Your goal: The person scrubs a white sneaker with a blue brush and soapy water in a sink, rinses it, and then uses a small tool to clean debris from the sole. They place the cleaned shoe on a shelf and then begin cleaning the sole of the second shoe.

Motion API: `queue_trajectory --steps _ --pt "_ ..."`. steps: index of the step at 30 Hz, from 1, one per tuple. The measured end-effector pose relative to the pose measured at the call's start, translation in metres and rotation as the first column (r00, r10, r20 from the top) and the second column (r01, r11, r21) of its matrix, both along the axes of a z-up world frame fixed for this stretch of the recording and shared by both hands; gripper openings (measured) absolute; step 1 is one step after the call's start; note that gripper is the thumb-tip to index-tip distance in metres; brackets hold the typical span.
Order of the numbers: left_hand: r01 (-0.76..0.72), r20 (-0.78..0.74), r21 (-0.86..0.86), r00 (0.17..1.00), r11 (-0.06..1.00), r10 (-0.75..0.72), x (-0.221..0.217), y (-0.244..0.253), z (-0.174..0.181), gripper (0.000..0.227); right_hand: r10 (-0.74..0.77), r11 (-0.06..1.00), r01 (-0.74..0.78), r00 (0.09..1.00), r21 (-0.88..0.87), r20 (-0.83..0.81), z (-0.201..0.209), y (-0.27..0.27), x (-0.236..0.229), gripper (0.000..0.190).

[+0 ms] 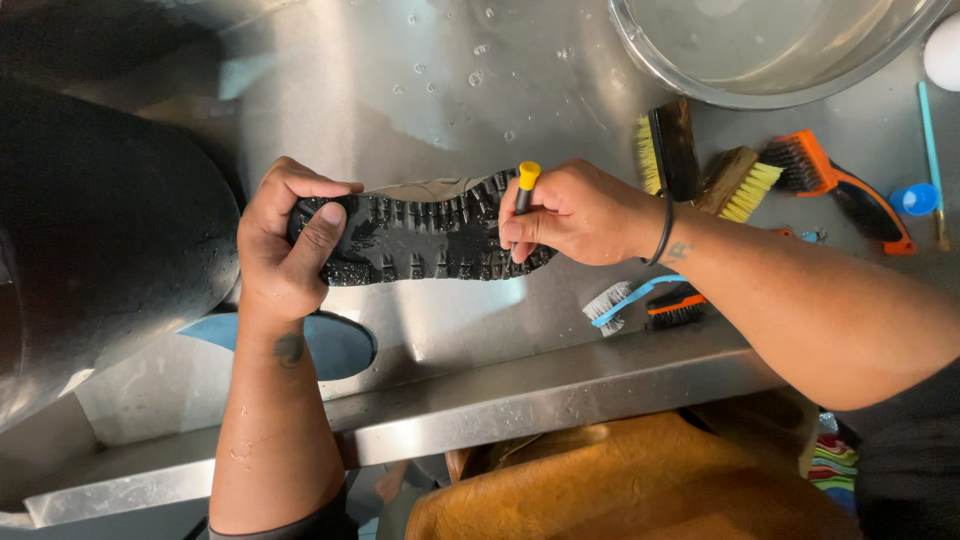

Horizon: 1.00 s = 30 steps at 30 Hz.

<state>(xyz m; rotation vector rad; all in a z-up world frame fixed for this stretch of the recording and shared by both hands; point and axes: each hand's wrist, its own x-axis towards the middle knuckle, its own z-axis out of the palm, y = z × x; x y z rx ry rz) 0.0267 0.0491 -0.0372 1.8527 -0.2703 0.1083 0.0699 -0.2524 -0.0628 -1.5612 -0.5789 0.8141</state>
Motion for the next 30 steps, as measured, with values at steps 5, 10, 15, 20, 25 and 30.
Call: queue_trajectory --steps 5,10,15,20,25,30 --pt "-0.016 -0.017 -0.004 1.0 1.0 0.016 0.0002 -0.0012 0.0005 0.014 0.004 1.0 -0.004 1.0 -0.015 0.02 0.0014 0.0003 -0.0004 0.016" --pt "-0.017 -0.018 0.001 1.0 1.0 0.017 -0.0007 -0.0024 0.0032 0.013 0.024 0.999 -0.023 1.0 -0.033 0.016 -0.0038 -0.0002 -0.0013 0.016" --pt "-0.021 -0.015 0.016 1.0 1.0 0.022 0.0006 -0.0035 0.0045 0.015 0.004 0.999 -0.003 1.0 -0.033 0.016 0.001 -0.0006 -0.0015 0.017" --pt "-0.027 -0.015 0.012 1.0 1.0 0.027 0.0001 -0.002 0.0035 0.014 0.041 0.999 -0.038 0.997 -0.038 0.068 -0.0028 0.0002 -0.0018 0.016" --pt "-0.028 -0.023 0.003 0.999 1.0 0.028 0.0003 -0.0035 0.0041 0.014 -0.004 0.999 0.005 1.0 -0.045 0.013 0.0011 0.0002 -0.0024 0.017" --pt "-0.021 -0.01 0.008 1.0 1.0 0.021 0.0014 -0.0046 0.006 0.015 0.018 0.999 -0.016 0.999 -0.051 0.051 0.0009 0.0012 -0.0016 0.016"
